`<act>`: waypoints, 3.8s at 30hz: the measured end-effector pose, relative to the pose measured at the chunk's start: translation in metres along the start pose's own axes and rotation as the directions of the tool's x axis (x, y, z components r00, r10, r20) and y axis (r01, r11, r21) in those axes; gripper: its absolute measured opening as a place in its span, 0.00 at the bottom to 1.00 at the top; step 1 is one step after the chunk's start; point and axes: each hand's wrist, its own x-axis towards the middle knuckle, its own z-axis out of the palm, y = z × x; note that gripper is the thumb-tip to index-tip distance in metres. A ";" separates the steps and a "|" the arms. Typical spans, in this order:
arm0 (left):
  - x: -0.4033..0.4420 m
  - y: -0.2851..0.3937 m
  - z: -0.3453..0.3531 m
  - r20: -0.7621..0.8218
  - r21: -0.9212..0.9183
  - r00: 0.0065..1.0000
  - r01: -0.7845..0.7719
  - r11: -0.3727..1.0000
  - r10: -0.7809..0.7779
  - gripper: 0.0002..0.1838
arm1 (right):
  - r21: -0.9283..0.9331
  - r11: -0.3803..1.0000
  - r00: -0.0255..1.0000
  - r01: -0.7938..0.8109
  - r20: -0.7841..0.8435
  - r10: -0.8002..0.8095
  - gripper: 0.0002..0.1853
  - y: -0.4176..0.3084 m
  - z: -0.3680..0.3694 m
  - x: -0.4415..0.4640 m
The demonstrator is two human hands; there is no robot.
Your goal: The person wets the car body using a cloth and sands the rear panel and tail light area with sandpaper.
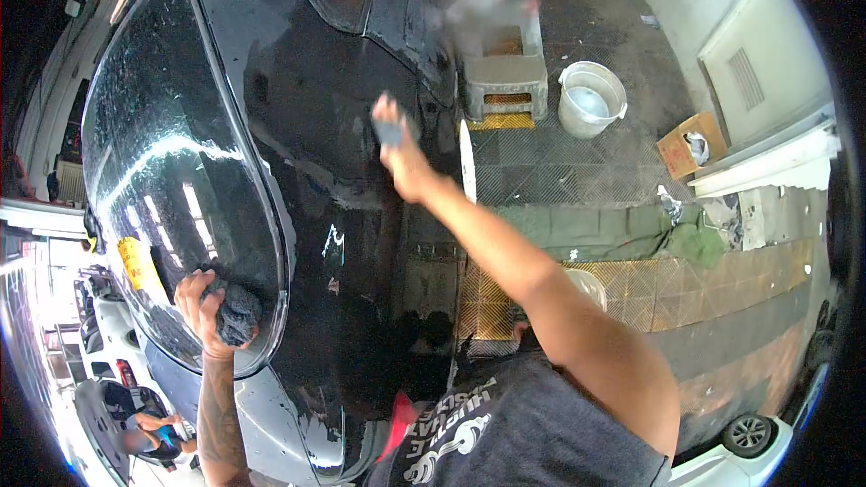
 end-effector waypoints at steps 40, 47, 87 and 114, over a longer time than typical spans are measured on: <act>0.010 0.009 -0.004 -0.003 -0.005 0.999 0.048 0.999 -0.048 0.33 | 0.399 0.911 0.988 0.107 0.057 -0.141 0.37 0.106 -0.021 0.072; 0.012 0.009 -0.006 -0.005 -0.009 0.999 0.034 0.999 -0.034 0.33 | 0.306 0.951 0.994 0.040 0.086 -0.070 0.38 0.085 -0.015 0.047; -0.002 0.004 0.006 -0.051 0.045 0.998 0.036 0.998 -0.034 0.39 | 0.137 0.940 0.941 -0.313 -0.090 0.326 0.42 0.088 0.010 0.059; -0.007 0.002 0.005 -0.039 0.066 0.998 0.051 0.997 -0.048 0.40 | -0.023 0.915 0.896 -0.404 -0.214 0.390 0.40 0.061 0.010 0.050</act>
